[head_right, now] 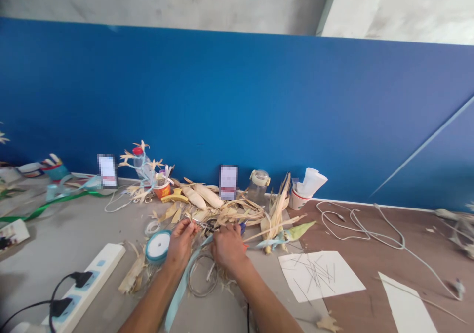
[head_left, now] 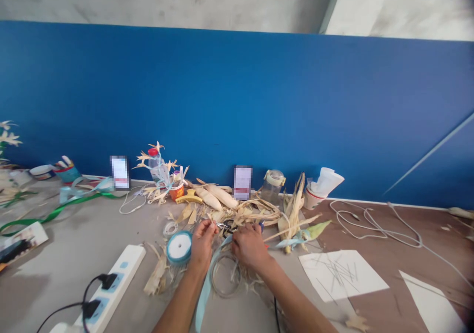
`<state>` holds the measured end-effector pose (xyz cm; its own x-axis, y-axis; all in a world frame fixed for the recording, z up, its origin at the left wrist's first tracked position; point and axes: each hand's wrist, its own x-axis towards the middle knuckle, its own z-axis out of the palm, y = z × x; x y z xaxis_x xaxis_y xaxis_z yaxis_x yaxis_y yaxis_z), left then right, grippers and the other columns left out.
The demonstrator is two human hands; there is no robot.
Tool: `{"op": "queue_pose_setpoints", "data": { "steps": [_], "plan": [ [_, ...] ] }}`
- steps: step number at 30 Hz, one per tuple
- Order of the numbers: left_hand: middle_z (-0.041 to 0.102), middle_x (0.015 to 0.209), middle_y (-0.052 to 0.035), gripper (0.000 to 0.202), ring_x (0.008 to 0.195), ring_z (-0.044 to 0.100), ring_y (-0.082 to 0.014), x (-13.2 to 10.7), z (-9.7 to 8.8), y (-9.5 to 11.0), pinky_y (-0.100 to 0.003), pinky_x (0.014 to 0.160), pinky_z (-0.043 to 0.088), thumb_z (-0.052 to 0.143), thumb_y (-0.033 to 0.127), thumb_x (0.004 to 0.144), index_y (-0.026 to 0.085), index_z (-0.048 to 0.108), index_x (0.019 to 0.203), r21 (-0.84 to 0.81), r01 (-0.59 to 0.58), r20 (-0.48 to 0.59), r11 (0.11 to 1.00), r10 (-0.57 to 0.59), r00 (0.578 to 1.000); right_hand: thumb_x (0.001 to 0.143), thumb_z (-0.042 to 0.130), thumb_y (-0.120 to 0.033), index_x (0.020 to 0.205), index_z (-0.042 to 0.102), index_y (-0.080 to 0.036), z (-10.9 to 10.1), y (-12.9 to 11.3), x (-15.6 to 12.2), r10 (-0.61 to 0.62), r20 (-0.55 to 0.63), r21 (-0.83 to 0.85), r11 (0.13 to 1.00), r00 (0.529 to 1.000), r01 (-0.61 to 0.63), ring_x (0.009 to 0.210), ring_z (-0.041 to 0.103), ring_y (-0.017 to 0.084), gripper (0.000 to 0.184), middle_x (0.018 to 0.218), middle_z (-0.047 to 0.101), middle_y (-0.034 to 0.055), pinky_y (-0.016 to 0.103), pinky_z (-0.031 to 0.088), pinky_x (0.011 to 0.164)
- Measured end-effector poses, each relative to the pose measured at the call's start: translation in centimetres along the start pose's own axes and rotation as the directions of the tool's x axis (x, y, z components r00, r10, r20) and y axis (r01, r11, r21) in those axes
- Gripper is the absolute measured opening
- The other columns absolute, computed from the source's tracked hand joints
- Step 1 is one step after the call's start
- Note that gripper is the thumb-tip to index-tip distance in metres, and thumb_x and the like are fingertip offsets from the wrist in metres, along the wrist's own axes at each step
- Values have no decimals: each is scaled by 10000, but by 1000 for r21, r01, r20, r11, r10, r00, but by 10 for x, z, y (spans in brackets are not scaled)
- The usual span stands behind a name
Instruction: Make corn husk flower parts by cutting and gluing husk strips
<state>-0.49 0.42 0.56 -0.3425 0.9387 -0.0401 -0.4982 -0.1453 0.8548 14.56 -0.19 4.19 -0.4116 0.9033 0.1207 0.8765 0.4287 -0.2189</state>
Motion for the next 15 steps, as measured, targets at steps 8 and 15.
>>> {"op": "queue_pose_setpoints", "data": {
  "steps": [8, 15],
  "plan": [
    [617, 635, 22, 283, 596, 538, -109, -2, 0, 1, -243, 625, 426, 786, 378, 615, 166, 653, 749, 23, 8, 20, 1000, -8, 1000, 756, 499, -84, 824, 706, -123, 8, -9, 4, -2, 24, -81, 997, 1000, 4, 956, 539, 305, 221, 948, 674, 186, 433, 303, 861],
    [627, 669, 3, 265, 615, 549, -125, -1, -3, -3, -252, 626, 434, 777, 357, 633, 161, 667, 774, 41, 5, 47, 999, -7, 999, 765, 515, -211, 682, 633, -173, -2, 1, 8, 175, -32, 593, 796, 984, -122, 756, 562, 199, 149, 735, 651, 50, 314, 375, 735]
  ]
}}
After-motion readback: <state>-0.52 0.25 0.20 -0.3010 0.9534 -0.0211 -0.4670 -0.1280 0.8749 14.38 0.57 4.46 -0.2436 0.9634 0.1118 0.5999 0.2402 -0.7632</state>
